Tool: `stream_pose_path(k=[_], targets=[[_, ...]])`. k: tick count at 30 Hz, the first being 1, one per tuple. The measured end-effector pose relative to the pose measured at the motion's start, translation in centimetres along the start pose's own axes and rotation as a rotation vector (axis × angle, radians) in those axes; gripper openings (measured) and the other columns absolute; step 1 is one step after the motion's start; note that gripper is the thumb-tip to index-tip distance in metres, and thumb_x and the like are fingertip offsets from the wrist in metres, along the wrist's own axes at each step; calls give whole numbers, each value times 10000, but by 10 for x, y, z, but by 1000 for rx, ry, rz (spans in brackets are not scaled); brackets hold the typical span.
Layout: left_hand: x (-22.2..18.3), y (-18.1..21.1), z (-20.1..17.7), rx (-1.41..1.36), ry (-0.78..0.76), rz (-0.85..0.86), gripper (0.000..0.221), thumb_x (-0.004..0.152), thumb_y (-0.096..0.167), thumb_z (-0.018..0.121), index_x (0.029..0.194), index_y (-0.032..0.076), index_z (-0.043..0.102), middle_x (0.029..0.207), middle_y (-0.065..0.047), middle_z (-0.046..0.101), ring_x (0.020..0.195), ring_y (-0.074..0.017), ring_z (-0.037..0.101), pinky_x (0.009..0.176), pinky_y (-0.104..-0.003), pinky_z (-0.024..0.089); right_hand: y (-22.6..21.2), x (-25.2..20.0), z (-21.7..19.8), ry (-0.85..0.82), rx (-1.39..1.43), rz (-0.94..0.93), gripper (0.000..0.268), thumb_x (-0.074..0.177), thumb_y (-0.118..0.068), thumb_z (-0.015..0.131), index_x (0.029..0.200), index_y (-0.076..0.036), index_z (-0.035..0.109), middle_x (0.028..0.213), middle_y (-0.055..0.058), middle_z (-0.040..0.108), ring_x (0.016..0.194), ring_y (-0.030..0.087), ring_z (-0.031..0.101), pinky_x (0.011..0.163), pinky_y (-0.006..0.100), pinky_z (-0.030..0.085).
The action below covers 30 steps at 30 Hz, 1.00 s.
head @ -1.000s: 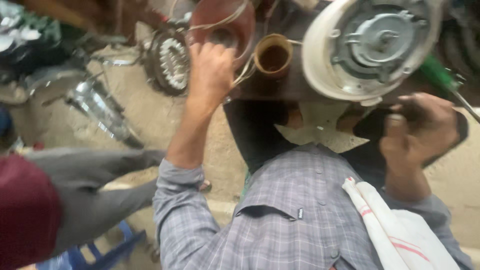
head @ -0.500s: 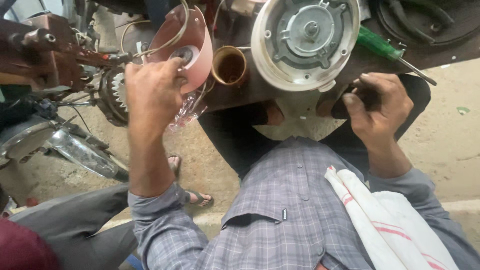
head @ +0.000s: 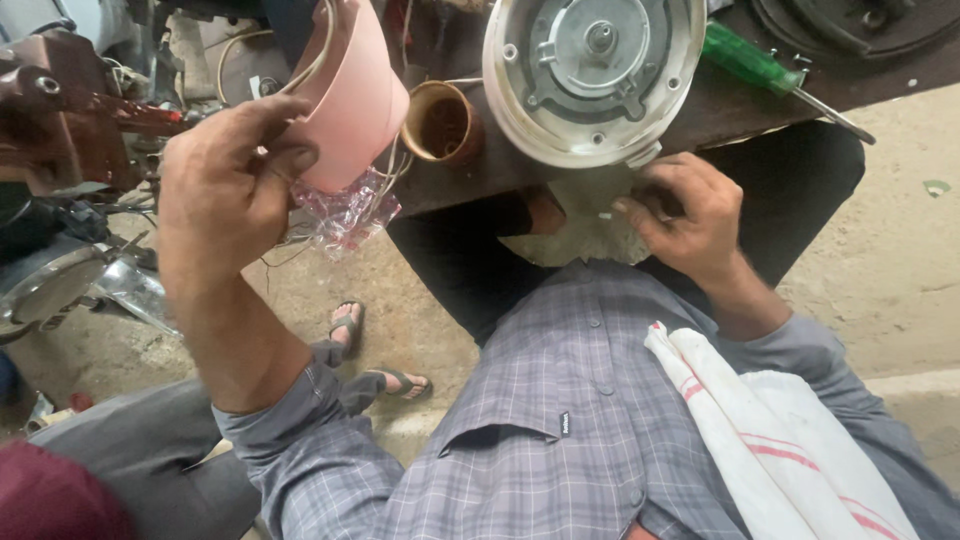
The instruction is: The person assembles a small white appliance by attaching a motor unit to a base, securing it with a screwdriver, and then fitting a pink plastic cover. The person handles the motor, base, and cover, using a screwdriver to tighten components.
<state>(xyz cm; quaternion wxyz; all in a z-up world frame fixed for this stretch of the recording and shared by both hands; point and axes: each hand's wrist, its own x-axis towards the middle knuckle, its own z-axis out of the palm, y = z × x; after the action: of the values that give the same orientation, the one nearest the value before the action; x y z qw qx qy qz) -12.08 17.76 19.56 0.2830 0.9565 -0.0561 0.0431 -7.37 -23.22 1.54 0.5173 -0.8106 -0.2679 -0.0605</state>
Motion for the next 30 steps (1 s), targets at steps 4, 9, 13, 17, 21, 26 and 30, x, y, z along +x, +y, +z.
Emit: stream_pose_path(k=[4, 9, 13, 17, 21, 26, 30], targets=[[-3, 6, -8, 18, -24, 80, 272, 1040, -79, 690, 1309, -40, 688, 1094, -150, 764, 1000, -196, 773, 792, -283, 641, 0, 3, 1, 9, 69, -44, 287, 864, -46, 897, 1045, 28, 688, 961, 132, 704, 741, 152, 665, 640, 270, 535], [-13, 3, -11, -333, -22, 72, 264, 1072, -44, 673, 1332, -70, 640, 1059, -177, 739, 922, -195, 748, 769, -274, 642, -1, 3, -4, 20, 65, -63, 275, 897, -45, 891, 1081, 18, 696, 988, 117, 710, 809, 170, 710, 629, 242, 551], [-3, -18, 3, -672, 63, -57, 273, 1112, -15, 630, 1379, -72, 636, 1077, -165, 748, 875, -174, 745, 700, -256, 625, -5, 5, -1, 3, 62, -45, 266, 878, -46, 892, 1055, 14, 701, 964, 121, 710, 763, 163, 687, 619, 259, 540], [1, -30, 21, -846, 182, -160, 301, 1114, 15, 677, 1397, -79, 638, 1112, -145, 745, 882, -151, 709, 742, -238, 580, -7, 5, 0, 6, 54, -80, 281, 864, -59, 889, 1055, 16, 698, 970, 133, 713, 755, 174, 681, 657, 288, 546], [-8, -28, 26, -834, 130, -128, 281, 1110, 45, 688, 1359, -77, 641, 1104, -129, 739, 845, -109, 658, 688, -194, 506, -10, 5, -3, 2, 55, -77, 266, 883, -63, 881, 1064, 10, 699, 975, 131, 715, 773, 188, 692, 658, 286, 542], [-26, -11, 21, -811, 68, -9, 289, 1097, 64, 676, 1354, -58, 629, 1114, -86, 713, 914, -98, 647, 777, -191, 509, -19, 9, -7, -1, 67, -62, 264, 878, -73, 883, 1058, 7, 707, 972, 136, 720, 753, 170, 686, 627, 276, 536], [-41, 10, 17, -700, 90, 87, 284, 1033, 40, 671, 1306, -34, 647, 1021, -67, 651, 853, -126, 573, 749, -221, 440, -25, 13, -9, -6, 90, -80, 264, 890, -71, 877, 1068, 3, 697, 990, 142, 723, 781, 166, 695, 607, 250, 540]])
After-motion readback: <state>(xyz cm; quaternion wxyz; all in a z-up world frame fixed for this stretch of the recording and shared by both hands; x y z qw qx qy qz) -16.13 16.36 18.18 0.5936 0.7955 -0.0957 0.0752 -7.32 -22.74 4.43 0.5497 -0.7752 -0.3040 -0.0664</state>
